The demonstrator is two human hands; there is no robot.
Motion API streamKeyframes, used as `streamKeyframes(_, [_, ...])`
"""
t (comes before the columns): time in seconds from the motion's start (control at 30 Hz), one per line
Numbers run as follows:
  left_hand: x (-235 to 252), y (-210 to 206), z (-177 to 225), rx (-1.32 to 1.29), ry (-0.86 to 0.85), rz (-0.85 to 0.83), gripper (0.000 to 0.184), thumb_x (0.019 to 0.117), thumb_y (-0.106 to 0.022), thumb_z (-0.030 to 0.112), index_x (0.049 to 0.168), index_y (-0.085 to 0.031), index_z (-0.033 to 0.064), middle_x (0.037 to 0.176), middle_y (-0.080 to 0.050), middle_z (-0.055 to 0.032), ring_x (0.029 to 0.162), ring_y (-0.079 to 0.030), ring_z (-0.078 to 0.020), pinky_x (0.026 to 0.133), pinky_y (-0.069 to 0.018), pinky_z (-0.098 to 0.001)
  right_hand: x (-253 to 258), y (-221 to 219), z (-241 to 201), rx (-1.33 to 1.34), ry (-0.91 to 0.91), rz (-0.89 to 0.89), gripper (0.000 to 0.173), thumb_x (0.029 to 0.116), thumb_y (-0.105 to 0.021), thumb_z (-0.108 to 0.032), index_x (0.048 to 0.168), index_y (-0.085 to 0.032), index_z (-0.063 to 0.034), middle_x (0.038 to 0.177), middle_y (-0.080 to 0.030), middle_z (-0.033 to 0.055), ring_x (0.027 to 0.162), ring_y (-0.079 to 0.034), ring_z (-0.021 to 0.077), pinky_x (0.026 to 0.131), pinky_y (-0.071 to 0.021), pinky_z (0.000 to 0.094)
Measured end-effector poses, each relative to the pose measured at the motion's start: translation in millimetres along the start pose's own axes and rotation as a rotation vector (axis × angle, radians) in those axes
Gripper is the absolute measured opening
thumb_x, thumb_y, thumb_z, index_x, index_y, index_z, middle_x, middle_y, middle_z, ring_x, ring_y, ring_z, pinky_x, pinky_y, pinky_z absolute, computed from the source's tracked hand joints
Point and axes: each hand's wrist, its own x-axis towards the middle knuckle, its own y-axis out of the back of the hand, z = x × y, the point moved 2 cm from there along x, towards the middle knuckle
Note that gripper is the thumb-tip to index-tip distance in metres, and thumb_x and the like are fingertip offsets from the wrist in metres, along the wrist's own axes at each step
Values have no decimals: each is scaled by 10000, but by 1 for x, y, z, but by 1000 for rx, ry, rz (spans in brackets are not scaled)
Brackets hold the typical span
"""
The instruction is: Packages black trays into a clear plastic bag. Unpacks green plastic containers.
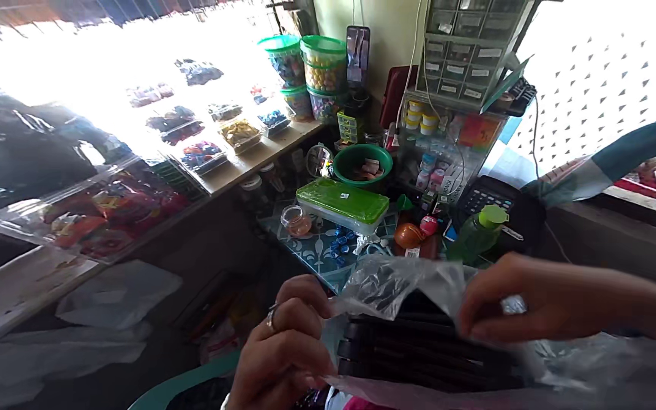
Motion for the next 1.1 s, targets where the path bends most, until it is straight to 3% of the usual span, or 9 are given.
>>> streamKeyframes(0.17, [3, -1, 1, 307, 5, 75, 149, 1053, -546, 364, 993, -644, 270, 1080, -611, 168, 1275, -501, -39, 1160, -351, -292, 20, -68, 28, 63, -124, -339, 63, 926, -666, 5, 925, -714, 45, 756, -665, 172, 691, -658, 277, 644, -524, 464])
streamKeyframes(0.37, [10, -31, -13, 1004, 121, 76, 147, 1052, -553, 332, 1133, -615, 227, 1246, -593, -88, 1431, -375, -317, 1192, -175, -608, 6, -63, 16, 290, -171, -375, 244, 1022, -586, -141, 1178, -729, -18, 1002, -748, 103, 893, -719, 172, 848, -591, 368])
streamKeyframes(0.47, [16, -64, 20, 935, -36, -98, 321, 1077, -487, 380, 1370, -533, 259, 1499, -508, 29, 1509, -287, -140, 1246, -95, -459, 3, -50, 7, 311, -217, -370, 279, 1010, -578, -120, 1192, -707, 48, 1055, -737, 170, 960, -710, 210, 904, -550, 376])
streamKeyframes(0.57, [26, -93, 25, 796, -116, -402, 609, 1041, -431, 572, 1488, -471, 161, 1502, -536, -76, 1493, -361, -211, 1244, -159, -483, 14, -34, -38, 119, -478, -415, 234, 1014, -555, -85, 1100, -690, 86, 1027, -719, 171, 933, -668, 162, 894, -497, 270])
streamKeyframes(0.63, [33, -100, -3, 745, -140, -497, 644, 984, -536, 578, 1346, -614, 51, 1176, -718, -141, 1258, -622, -317, 1151, -381, -557, 22, -44, -44, 68, -598, -522, 257, 1030, -521, -16, 1232, -657, 64, 1150, -698, 171, 1031, -649, 188, 981, -473, 320])
streamKeyframes(0.7, [46, -98, -29, 577, -134, -605, 370, 989, -606, 409, 957, -702, 53, 850, -674, -95, 835, -693, -253, 827, -561, -426, 4, -66, 5, 227, -276, -469, 301, 1015, -541, -55, 1258, -658, 78, 1142, -724, 174, 1032, -697, 203, 963, -525, 334])
streamKeyframes(0.8, [58, -101, -48, 348, -36, -709, 286, 1018, -579, 250, 836, -658, 44, 783, -590, -104, 609, -600, -227, 493, -467, -348, -25, -67, 25, 517, -83, -262, 349, 1026, -532, -120, 1290, -651, 75, 1213, -716, 164, 1126, -693, 197, 1018, -526, 315])
streamKeyframes(0.9, [43, -119, -70, 363, 54, -757, 212, 1020, -566, 184, 916, -655, 22, 853, -614, -156, 637, -642, -283, 514, -521, -397, -53, -58, 12, 718, 11, 14, 277, 1034, -503, -91, 1191, -699, 25, 1237, -722, 102, 1201, -664, 154, 1044, -521, 286])
streamKeyframes(1.1, [38, -124, -88, 436, 318, -681, 229, 1015, -546, 133, 1055, -658, -62, 1127, -667, -254, 885, -718, -358, 739, -596, -447, -64, 5, 37, 411, -628, 3, 335, 1031, -424, -158, 1159, -645, 58, 971, -710, 37, 888, -667, 74, 858, -542, 274])
